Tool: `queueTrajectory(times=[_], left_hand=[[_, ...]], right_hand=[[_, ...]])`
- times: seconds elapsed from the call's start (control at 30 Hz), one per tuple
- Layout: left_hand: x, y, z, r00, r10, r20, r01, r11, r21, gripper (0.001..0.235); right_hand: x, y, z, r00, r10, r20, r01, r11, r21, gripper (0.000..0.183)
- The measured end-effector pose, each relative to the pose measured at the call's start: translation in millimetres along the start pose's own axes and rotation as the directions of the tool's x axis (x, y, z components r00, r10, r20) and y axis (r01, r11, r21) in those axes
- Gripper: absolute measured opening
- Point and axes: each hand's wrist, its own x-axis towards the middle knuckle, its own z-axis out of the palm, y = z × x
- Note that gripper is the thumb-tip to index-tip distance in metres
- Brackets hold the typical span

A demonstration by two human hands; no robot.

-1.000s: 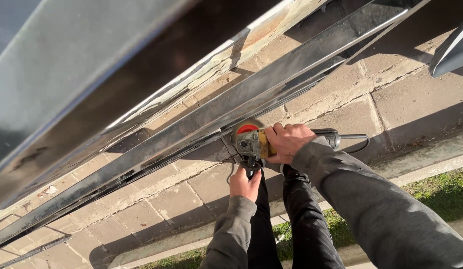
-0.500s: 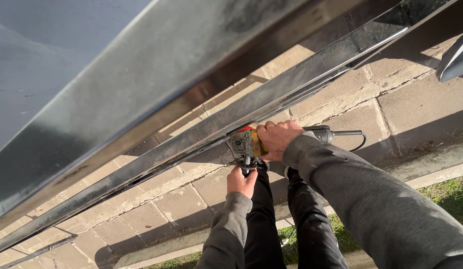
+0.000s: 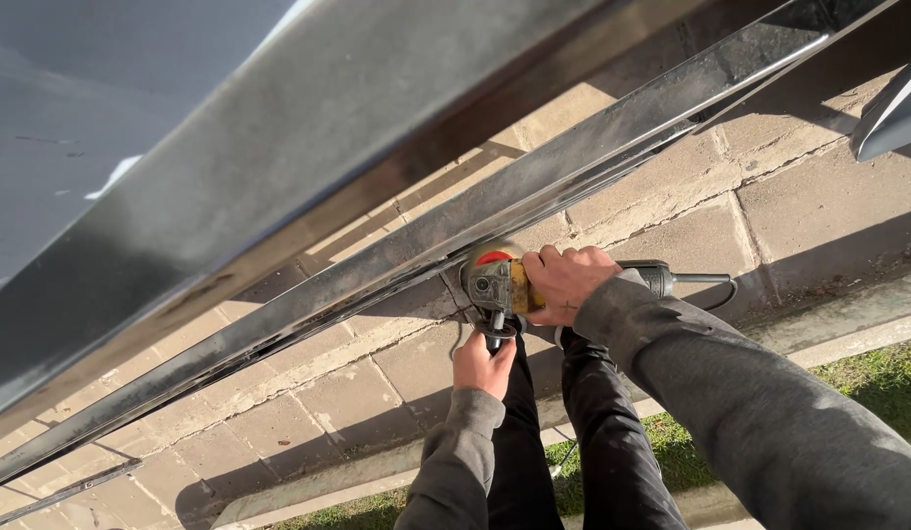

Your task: Clean rust and paint from a metal gate using an angle grinder with a wire brush attachment.

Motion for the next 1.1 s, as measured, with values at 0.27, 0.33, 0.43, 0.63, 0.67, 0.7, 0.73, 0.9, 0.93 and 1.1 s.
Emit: queueTrajectory(times=[0.27,0.33,0.43,0.63,0.67,0.7,0.73,0.9,0.93,1.1], left_hand=[[27.4,-11.0,4.5,0.991,0.053,-0.127,-0.058,0.998,-0.04,0.028],[30.1,-15.3,7.2,0.991,0.057,-0.123,-0.056,0.998,0.007,0.028],[33.0,-9.6,14.1,0.992,0.044,-0.118,-0.039,0.998,0.047,0.029],[39.3,41.6,21.4,0.994,0.1,-0.049,-0.099,0.995,0.026,0.028],[40.8,50.3,22.4,0.993,0.119,-0.025,-0.119,0.993,0.009,0.028],[38.2,54.1,19.9,0.993,0.115,-0.026,-0.115,0.993,0.011,0.028],[35.5,58.3,17.5,0.995,0.098,0.006,-0.098,0.994,0.052,0.029],[33.6,49.6,-5.0,0.997,0.061,0.054,-0.067,0.989,0.132,0.03],[32.6,38.1,-8.8,0.991,0.136,-0.003,-0.134,0.983,0.126,0.03],[25.6,31.0,-14.2,0.978,0.21,0.019,-0.21,0.978,0.011,0.038]], right_hand=[[31.9,4.5,-5.7,0.999,-0.045,-0.003,0.044,0.996,-0.082,0.096],[27.5,2.8,-17.4,0.999,-0.021,0.043,0.024,0.997,-0.071,0.093],[20.1,10.0,-16.8,0.999,-0.003,0.037,0.006,0.998,-0.065,0.095],[-3.6,37.6,-27.2,0.991,0.128,-0.046,-0.128,0.992,-0.008,0.085],[-10.1,40.5,-32.7,0.984,0.172,-0.047,-0.174,0.984,-0.039,0.081],[-12.7,40.6,-32.1,0.985,0.169,-0.045,-0.171,0.985,-0.037,0.081],[-15.6,41.0,-31.8,0.982,0.187,-0.033,-0.188,0.982,-0.029,0.081],[-0.8,30.1,-13.7,0.979,0.157,-0.134,-0.154,0.988,0.033,0.084],[4.0,22.2,-14.5,0.986,0.123,-0.111,-0.121,0.992,0.025,0.088],[-6.7,18.7,-11.3,0.99,0.121,-0.068,-0.113,0.986,0.119,0.081]])
